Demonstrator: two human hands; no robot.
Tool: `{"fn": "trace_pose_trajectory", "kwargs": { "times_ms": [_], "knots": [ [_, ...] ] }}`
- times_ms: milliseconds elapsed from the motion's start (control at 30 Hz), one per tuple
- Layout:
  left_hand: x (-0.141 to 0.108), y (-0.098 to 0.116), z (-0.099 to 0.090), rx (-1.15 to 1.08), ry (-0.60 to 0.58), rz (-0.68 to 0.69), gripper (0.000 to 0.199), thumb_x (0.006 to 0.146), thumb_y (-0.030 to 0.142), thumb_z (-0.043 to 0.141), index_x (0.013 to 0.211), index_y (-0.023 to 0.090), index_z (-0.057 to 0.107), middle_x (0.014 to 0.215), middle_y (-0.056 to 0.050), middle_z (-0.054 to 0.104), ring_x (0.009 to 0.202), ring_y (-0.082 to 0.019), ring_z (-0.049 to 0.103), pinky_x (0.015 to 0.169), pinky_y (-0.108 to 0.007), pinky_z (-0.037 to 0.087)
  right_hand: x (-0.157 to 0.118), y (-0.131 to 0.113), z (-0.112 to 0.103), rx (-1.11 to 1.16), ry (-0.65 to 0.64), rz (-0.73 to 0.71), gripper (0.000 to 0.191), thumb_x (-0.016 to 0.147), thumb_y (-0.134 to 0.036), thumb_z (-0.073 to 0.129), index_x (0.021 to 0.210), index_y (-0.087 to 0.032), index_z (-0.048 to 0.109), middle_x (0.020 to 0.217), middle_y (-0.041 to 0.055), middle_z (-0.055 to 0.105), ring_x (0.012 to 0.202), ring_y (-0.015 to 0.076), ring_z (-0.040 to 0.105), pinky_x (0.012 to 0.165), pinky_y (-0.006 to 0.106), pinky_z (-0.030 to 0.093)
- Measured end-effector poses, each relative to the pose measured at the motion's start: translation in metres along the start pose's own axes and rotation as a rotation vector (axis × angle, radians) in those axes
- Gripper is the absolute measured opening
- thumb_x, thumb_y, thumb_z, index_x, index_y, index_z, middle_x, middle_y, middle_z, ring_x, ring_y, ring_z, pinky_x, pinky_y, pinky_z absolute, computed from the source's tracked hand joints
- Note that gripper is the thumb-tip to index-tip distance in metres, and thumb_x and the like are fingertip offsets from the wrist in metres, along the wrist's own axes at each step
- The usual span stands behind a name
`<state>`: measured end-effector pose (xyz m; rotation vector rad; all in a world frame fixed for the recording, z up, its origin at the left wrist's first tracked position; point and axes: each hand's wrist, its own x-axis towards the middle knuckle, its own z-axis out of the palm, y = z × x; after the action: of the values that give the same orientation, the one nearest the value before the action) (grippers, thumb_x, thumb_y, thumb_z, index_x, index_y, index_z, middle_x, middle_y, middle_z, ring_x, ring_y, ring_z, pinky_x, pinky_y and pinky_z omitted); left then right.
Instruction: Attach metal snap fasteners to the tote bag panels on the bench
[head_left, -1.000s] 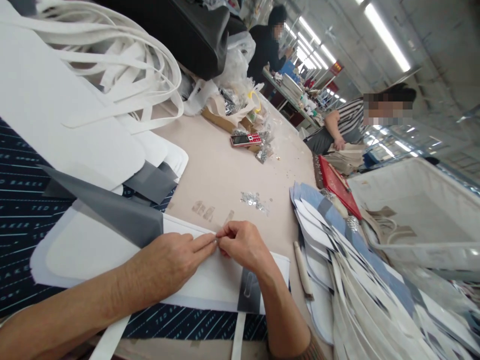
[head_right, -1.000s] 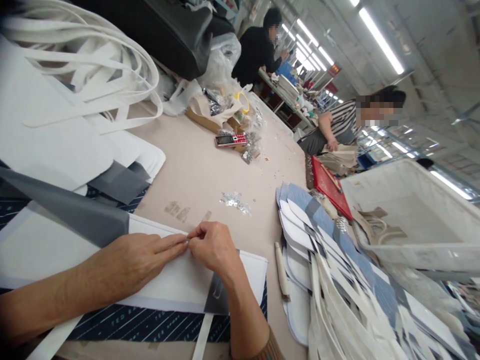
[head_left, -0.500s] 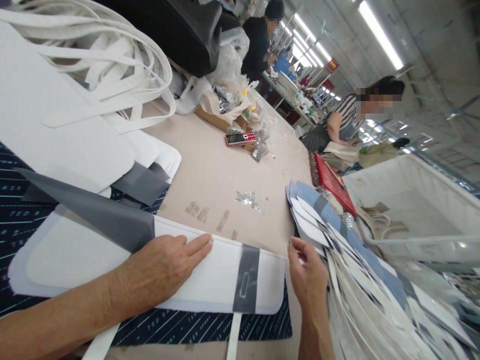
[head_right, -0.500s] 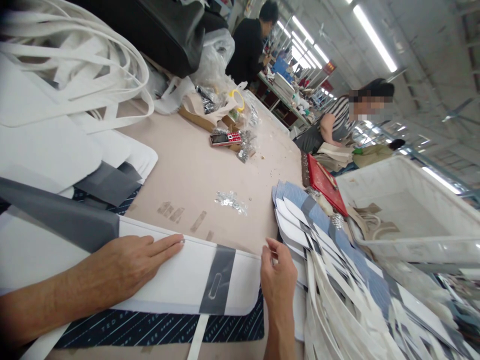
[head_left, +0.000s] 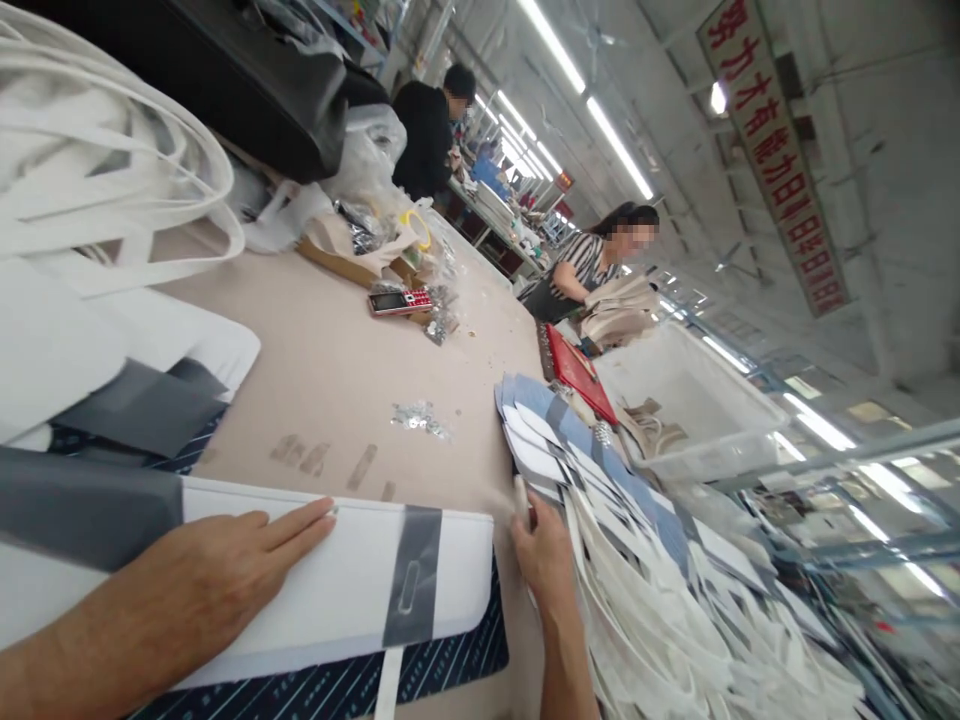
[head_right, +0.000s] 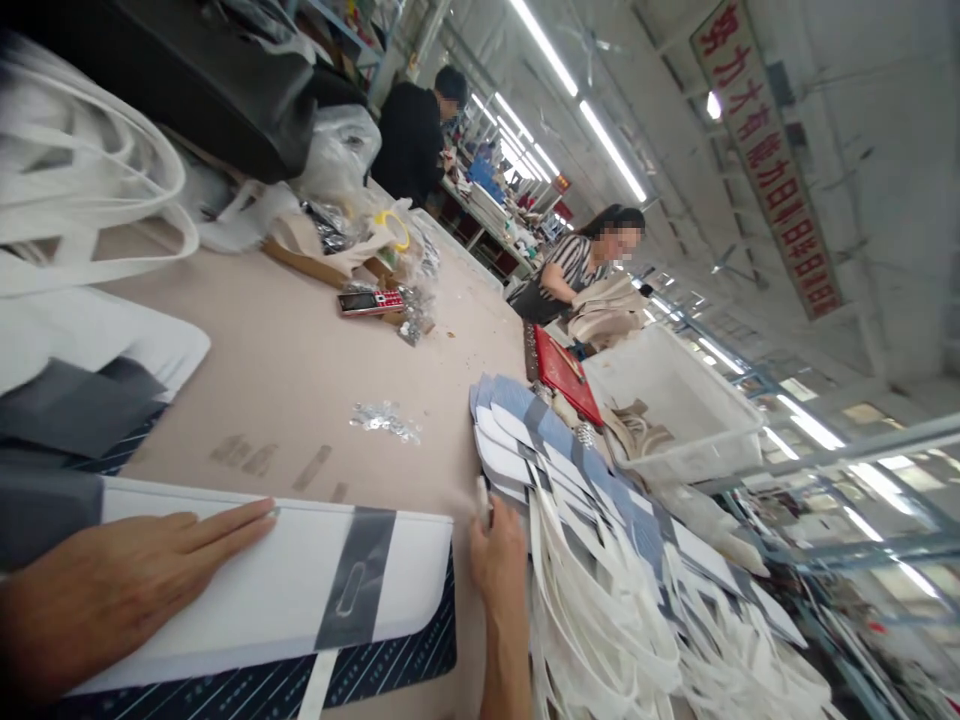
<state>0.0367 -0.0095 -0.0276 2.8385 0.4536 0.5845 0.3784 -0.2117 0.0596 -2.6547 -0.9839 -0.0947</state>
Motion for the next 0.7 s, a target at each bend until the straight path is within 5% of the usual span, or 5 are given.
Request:
{"fn": "trace_pose_trajectory", "kwargs": {
  "times_ms": [67, 167, 300, 500, 700],
  "knots": [
    [0.003, 0.006, -0.008, 0.111, -0.035, 0.006, 0.066, 0.093, -0.009, 0.033, 0.138, 0.021, 0.071, 0.137, -0.006, 0.076, 0.088, -0.019, 0.075, 0.084, -0.031, 0.059, -0.005, -0.013, -0.008, 0.281, 0.111, 0.065, 0.032, 0.087, -0.038, 0.069, 0.111, -0.019, 0.075, 0.094, 0.0098, 0.077, 0.089, 0.0288, 0.071, 0.088, 0.043, 0.056],
    [0.006, 0.010, -0.008, 0.162, -0.021, 0.025, 0.066, 0.089, -0.010, 0.040, 0.137, 0.022, 0.072, 0.140, -0.006, 0.074, 0.085, -0.019, 0.074, 0.081, -0.033, 0.061, -0.015, -0.050, -0.011, 1.032, 0.197, 0.171, 0.036, 0.076, -0.040, 0.079, 0.105, -0.022, 0.069, 0.085, -0.0003, 0.072, 0.081, 0.0222, 0.070, 0.085, 0.042, 0.057],
    [0.006, 0.007, -0.001, 0.175, 0.034, 0.071, 0.064, 0.084, -0.010, 0.046, 0.133, 0.020, 0.073, 0.142, -0.009, 0.073, 0.078, -0.021, 0.073, 0.073, -0.037, 0.062, -0.021, -0.115, 0.014, 1.746, 0.019, 0.258, 0.032, 0.063, -0.023, 0.083, 0.086, -0.023, 0.062, 0.073, -0.0081, 0.060, 0.065, 0.0108, 0.060, 0.073, 0.031, 0.057],
    [0.011, 0.011, -0.010, 0.170, 0.047, 0.087, 0.057, 0.080, -0.007, 0.052, 0.128, 0.015, 0.074, 0.133, -0.010, 0.077, 0.071, -0.020, 0.071, 0.063, -0.037, 0.060, -0.014, -0.164, 0.073, 1.866, -0.073, 0.330, 0.027, 0.080, -0.039, 0.080, 0.075, -0.023, 0.059, 0.051, -0.0167, 0.021, 0.041, 0.0072, 0.016, 0.044, 0.020, 0.031],
    [0.011, 0.013, -0.017, 0.125, 0.018, 0.079, 0.057, 0.081, -0.004, 0.051, 0.130, 0.014, 0.073, 0.135, -0.007, 0.077, 0.068, -0.019, 0.071, 0.059, -0.038, 0.059, -0.013, -0.163, 0.089, 1.852, -0.058, 0.307, 0.026, 0.081, -0.043, 0.081, 0.080, -0.025, 0.062, 0.052, -0.0170, 0.014, 0.045, 0.0086, 0.006, 0.042, 0.017, 0.028]
  ]
}}
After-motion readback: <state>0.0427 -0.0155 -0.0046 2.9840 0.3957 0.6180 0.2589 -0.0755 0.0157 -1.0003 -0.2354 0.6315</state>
